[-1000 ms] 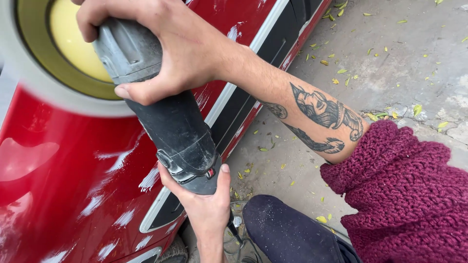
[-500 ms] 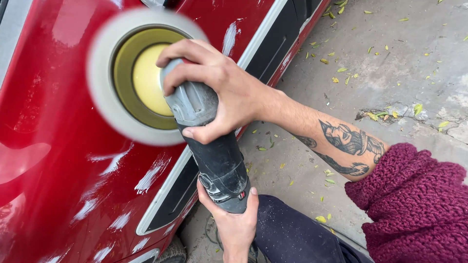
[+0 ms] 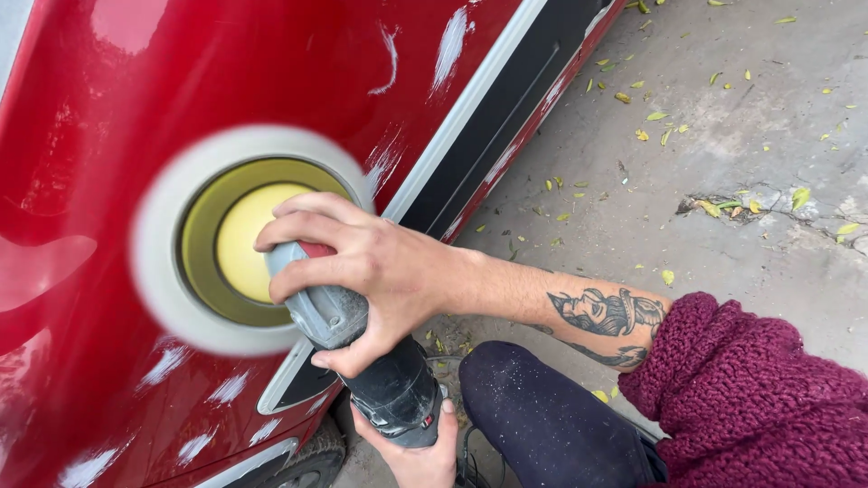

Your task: Polishing the exterior door panel of a red car using a power buffer.

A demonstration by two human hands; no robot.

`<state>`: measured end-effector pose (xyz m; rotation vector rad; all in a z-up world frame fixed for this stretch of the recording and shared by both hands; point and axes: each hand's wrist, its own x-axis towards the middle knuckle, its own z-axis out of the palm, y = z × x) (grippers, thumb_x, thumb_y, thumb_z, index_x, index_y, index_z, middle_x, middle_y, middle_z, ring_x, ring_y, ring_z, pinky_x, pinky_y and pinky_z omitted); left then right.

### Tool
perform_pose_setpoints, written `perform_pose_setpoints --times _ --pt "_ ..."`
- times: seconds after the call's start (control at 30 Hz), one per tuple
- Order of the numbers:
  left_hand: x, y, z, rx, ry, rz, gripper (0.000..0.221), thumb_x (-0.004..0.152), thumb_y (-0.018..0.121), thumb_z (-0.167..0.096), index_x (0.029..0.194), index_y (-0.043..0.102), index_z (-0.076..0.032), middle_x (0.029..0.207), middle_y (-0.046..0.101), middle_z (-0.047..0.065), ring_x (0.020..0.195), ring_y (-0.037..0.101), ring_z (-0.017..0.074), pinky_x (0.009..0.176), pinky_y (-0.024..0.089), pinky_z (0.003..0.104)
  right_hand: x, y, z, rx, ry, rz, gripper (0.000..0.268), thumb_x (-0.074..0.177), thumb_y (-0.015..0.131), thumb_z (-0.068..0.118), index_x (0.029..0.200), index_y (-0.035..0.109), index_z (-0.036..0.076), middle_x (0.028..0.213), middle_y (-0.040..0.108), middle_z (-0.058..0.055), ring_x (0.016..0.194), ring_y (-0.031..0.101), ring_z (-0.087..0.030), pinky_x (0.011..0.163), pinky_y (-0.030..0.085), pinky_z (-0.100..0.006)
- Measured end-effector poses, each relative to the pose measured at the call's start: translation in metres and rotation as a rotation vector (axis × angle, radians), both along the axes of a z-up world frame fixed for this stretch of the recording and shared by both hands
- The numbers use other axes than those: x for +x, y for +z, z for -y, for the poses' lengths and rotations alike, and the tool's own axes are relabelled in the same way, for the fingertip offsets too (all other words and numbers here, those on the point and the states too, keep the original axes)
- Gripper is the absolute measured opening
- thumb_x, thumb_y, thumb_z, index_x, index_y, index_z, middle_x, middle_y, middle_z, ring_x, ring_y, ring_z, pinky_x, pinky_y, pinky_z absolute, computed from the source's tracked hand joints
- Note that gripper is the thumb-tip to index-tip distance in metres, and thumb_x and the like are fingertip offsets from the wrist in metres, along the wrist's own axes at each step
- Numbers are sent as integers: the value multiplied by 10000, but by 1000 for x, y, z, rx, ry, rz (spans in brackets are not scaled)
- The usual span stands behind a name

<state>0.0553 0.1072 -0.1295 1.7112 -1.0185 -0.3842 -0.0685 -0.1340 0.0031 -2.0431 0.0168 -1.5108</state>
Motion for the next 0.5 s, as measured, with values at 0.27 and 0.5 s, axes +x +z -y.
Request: perform_pose_setpoints --times 0.27,0.5 --pt "-24 72 65 98 -116 51 1190 698 848 -53 1578 47 -27 1350 508 201 1144 617 249 970 519 374 -43 37 50 -83 -192 9 520 756 920 346 1141 632 149 1395 495 -83 1361 492 -312 1180 449 -467" --pt "-20 154 107 72 -211 36 1103 737 820 -75 1578 108 -29 1306 559 185 1104 652 234 949 557 359 -38 86 90 -170 -216 66 484 830 804 258 1238 587 116 1213 628 -36 1077 674 -183 954 570 -315"
